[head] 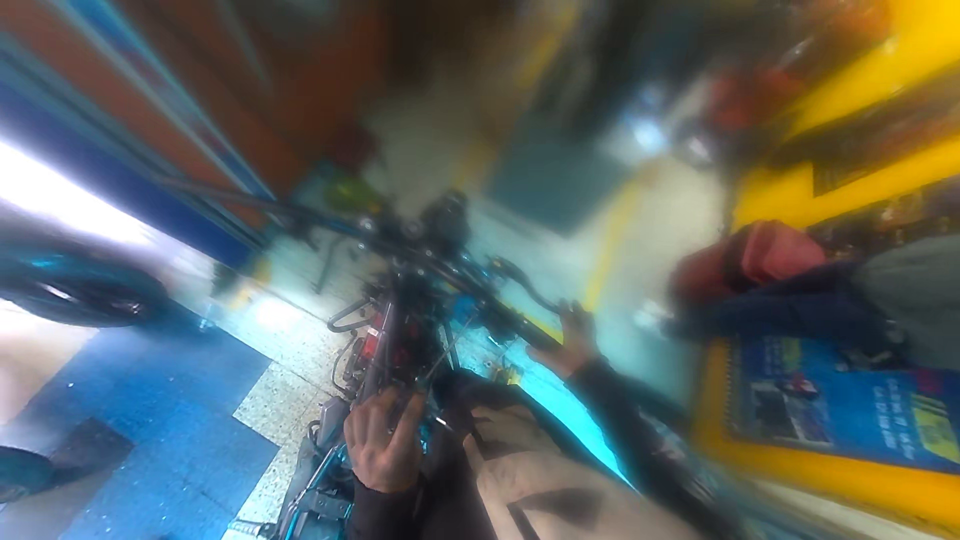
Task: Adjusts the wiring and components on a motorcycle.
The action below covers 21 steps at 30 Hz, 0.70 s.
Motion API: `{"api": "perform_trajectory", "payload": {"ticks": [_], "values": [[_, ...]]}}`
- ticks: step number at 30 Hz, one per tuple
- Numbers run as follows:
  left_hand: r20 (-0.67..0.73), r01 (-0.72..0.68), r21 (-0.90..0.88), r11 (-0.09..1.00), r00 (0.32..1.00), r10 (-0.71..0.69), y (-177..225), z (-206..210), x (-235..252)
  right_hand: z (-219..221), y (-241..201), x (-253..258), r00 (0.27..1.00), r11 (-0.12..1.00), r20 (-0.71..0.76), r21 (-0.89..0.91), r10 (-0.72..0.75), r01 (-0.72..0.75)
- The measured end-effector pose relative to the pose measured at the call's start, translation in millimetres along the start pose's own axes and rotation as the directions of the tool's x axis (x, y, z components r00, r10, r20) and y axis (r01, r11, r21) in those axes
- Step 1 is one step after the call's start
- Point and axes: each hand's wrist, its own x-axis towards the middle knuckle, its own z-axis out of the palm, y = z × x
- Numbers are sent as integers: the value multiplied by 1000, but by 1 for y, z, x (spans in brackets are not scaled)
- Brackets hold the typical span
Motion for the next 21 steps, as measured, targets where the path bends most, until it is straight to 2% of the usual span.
{"api": "perform_trajectory", "payload": {"ticks": [3,4,6,7,8,9,10,11,12,13,16,18,20,21], "values": [[114,161,49,986,979,-166,5,-6,-4,-1,-1,-1,1000,1000,-12,7,-10,10],[157,216,-7,976,964,-213,7,-6,-7,-2,-1,-1,1000,1000,-10,5,-12,12],[270,368,-292,883,917,-293,10,-7,-14,0,0,0,1000,1000,-16,1,-18,18],[344,471,-464,750,876,-338,12,-8,-16,0,1,0,1000,1000,-18,-2,-20,20],[452,595,-595,540,804,-387,14,-12,-16,-1,1,0,1000,1000,-15,1,-18,18],[558,701,-644,305,704,-440,17,-16,-13,-1,0,0,1000,1000,-11,6,-15,15],[627,761,-637,122,604,-492,20,-19,-9,-2,0,-1,1000,1000,-7,9,-14,14],[647,780,-624,43,546,-532,23,-21,-3,-1,0,-1,1000,1000,-7,11,-12,12],[627,776,-628,47,541,-561,25,-21,2,0,0,0,1000,1000,-12,11,-15,15],[583,757,-649,83,564,-585,28,-21,6,1,1,0,1000,1000,-20,11,-18,18],[459,698,-652,298,675,-577,31,-20,13,0,0,0,1000,1000,-8,4,-2,2],[361,625,-558,546,776,-517,26,-16,7,0,0,0,1000,1000,-17,8,-6,6],[191,405,-352,844,914,-358,16,-8,-5,0,0,-1,1000,1000,-13,10,-6,6],[108,276,-239,931,960,-256,12,-4,-7,-1,0,-1,1000,1000,-4,7,0,0]]}}
